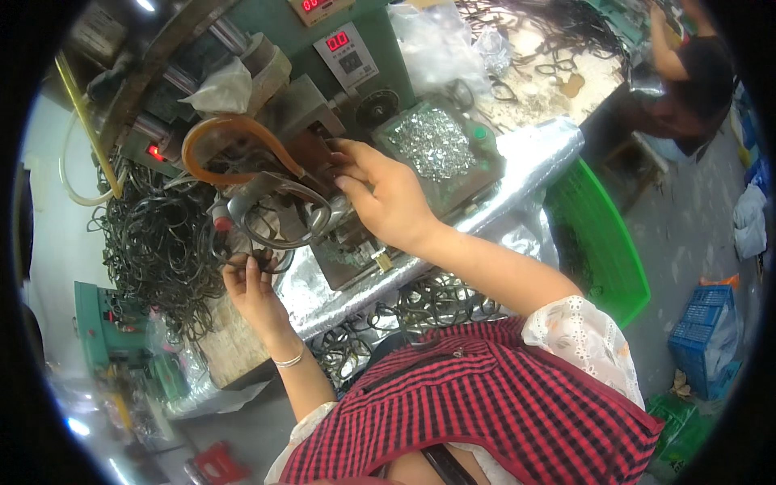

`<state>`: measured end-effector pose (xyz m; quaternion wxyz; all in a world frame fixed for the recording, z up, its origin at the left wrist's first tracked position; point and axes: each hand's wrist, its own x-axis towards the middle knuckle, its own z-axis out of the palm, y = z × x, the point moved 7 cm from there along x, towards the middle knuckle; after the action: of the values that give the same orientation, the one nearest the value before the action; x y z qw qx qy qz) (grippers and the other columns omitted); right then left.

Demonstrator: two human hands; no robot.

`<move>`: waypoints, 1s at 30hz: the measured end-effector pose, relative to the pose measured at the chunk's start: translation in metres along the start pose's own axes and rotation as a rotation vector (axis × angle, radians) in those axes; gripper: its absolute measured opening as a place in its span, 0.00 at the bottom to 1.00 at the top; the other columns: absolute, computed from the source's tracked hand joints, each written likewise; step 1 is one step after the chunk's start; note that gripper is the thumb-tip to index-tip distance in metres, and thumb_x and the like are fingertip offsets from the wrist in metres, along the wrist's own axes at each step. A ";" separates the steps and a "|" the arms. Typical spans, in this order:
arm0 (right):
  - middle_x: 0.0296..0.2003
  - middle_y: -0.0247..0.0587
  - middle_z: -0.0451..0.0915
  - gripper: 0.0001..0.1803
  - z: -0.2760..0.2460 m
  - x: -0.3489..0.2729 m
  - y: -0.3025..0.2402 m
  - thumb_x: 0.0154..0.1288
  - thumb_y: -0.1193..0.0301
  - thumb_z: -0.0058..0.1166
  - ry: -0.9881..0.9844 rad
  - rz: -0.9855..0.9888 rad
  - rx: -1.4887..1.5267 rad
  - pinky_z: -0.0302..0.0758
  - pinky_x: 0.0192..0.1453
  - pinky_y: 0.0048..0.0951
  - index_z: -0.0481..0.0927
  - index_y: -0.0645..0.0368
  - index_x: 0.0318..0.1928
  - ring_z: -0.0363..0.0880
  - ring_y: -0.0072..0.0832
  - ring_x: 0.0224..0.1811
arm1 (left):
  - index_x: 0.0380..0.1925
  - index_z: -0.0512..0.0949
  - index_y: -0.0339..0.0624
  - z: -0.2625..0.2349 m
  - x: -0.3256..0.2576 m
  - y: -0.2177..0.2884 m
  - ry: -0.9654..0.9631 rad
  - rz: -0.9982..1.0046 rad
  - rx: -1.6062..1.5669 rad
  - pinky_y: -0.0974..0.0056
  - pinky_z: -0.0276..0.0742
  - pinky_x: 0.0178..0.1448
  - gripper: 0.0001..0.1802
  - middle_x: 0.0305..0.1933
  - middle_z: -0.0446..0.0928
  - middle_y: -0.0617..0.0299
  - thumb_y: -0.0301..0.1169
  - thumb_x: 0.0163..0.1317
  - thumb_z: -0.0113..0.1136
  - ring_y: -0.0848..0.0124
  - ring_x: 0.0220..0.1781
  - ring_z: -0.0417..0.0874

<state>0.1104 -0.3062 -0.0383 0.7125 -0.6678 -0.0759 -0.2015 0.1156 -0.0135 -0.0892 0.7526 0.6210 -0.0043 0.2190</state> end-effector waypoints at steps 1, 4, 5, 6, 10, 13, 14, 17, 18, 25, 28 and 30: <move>0.51 0.47 0.80 0.24 0.002 0.008 -0.006 0.65 0.79 0.50 -0.023 -0.004 0.043 0.74 0.55 0.27 0.67 0.67 0.61 0.80 0.30 0.53 | 0.42 0.70 0.41 0.010 0.007 0.014 0.014 0.050 0.018 0.62 0.82 0.45 0.06 0.41 0.76 0.59 0.22 0.67 0.54 0.66 0.41 0.83; 0.50 0.48 0.80 0.26 0.003 0.013 -0.013 0.64 0.79 0.48 -0.069 0.037 0.083 0.73 0.56 0.26 0.64 0.68 0.63 0.81 0.28 0.52 | 0.40 0.70 0.39 0.051 0.007 0.094 -0.146 0.335 -0.127 0.62 0.83 0.43 0.05 0.40 0.75 0.56 0.21 0.65 0.53 0.67 0.40 0.81; 0.50 0.48 0.80 0.26 0.003 0.015 -0.011 0.64 0.79 0.47 -0.080 0.075 0.150 0.73 0.56 0.26 0.64 0.68 0.64 0.81 0.28 0.51 | 0.40 0.70 0.39 0.061 0.005 0.119 -0.217 0.450 -0.172 0.62 0.84 0.43 0.05 0.41 0.75 0.55 0.22 0.65 0.53 0.67 0.40 0.81; 0.47 0.48 0.82 0.28 0.004 0.014 -0.014 0.63 0.80 0.47 -0.121 0.031 0.051 0.73 0.55 0.26 0.62 0.69 0.65 0.82 0.27 0.49 | 0.40 0.70 0.38 0.079 -0.001 0.142 -0.343 0.587 -0.121 0.63 0.84 0.43 0.06 0.41 0.75 0.53 0.23 0.64 0.54 0.67 0.40 0.80; 0.46 0.52 0.81 0.32 0.018 0.015 -0.028 0.60 0.83 0.45 -0.217 0.162 0.178 0.72 0.57 0.25 0.57 0.73 0.66 0.82 0.29 0.49 | 0.43 0.71 0.35 0.089 0.022 0.129 -0.263 0.561 0.032 0.60 0.82 0.46 0.08 0.42 0.74 0.58 0.18 0.64 0.52 0.69 0.42 0.78; 0.49 0.56 0.79 0.35 0.019 0.006 -0.039 0.56 0.84 0.41 -0.157 0.174 0.172 0.71 0.59 0.27 0.55 0.74 0.67 0.80 0.34 0.52 | 0.42 0.71 0.35 0.096 0.015 0.133 -0.289 0.540 0.000 0.60 0.81 0.46 0.08 0.41 0.75 0.58 0.17 0.63 0.52 0.69 0.42 0.78; 0.52 0.59 0.77 0.36 0.019 -0.002 -0.040 0.54 0.85 0.38 -0.205 0.195 0.131 0.70 0.60 0.30 0.55 0.73 0.67 0.77 0.39 0.56 | 0.41 0.71 0.34 0.094 0.002 0.141 -0.272 0.541 0.010 0.60 0.80 0.47 0.08 0.41 0.74 0.57 0.18 0.62 0.54 0.68 0.42 0.78; 0.52 0.61 0.76 0.34 0.009 0.003 -0.050 0.52 0.83 0.43 -0.314 0.015 -0.225 0.71 0.61 0.36 0.63 0.69 0.64 0.75 0.47 0.57 | 0.39 0.71 0.34 0.090 -0.031 0.149 -0.327 0.565 -0.028 0.61 0.78 0.49 0.07 0.37 0.74 0.55 0.20 0.61 0.54 0.66 0.39 0.78; 0.50 0.58 0.78 0.31 -0.005 0.002 -0.055 0.51 0.82 0.44 -0.171 -0.140 -0.423 0.72 0.59 0.37 0.67 0.67 0.61 0.76 0.47 0.55 | 0.39 0.71 0.34 0.084 -0.034 0.144 -0.341 0.525 0.016 0.61 0.78 0.50 0.06 0.35 0.74 0.55 0.20 0.62 0.54 0.66 0.38 0.78; 0.54 0.49 0.79 0.03 0.032 -0.121 -0.023 0.42 0.73 0.55 -0.562 -0.423 -0.829 0.77 0.27 0.29 0.77 0.58 0.21 0.82 0.27 0.29 | 0.40 0.73 0.38 0.029 -0.023 0.100 -0.075 0.268 -0.106 0.65 0.75 0.42 0.05 0.37 0.75 0.59 0.24 0.66 0.54 0.69 0.39 0.78; 0.58 0.71 0.69 0.10 0.069 -0.135 0.005 0.46 0.70 0.54 -0.759 -0.413 -0.980 0.77 0.24 0.30 0.82 0.64 0.26 0.80 0.29 0.26 | 0.44 0.75 0.38 0.027 -0.026 0.104 -0.102 0.262 -0.132 0.64 0.75 0.41 0.07 0.38 0.79 0.56 0.24 0.67 0.53 0.68 0.41 0.80; 0.60 0.79 0.63 0.14 0.093 -0.137 0.042 0.48 0.71 0.53 -0.849 -0.384 -1.213 0.74 0.22 0.29 0.84 0.69 0.31 0.78 0.27 0.23 | 0.44 0.75 0.39 0.020 -0.027 0.105 -0.122 0.278 -0.118 0.64 0.77 0.42 0.07 0.40 0.80 0.56 0.24 0.67 0.52 0.68 0.42 0.81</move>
<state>0.0178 -0.1884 -0.1199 0.0834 -0.9373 -0.3341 -0.0544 0.0609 -0.0269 0.0055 0.7486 0.5812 -0.1486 0.2825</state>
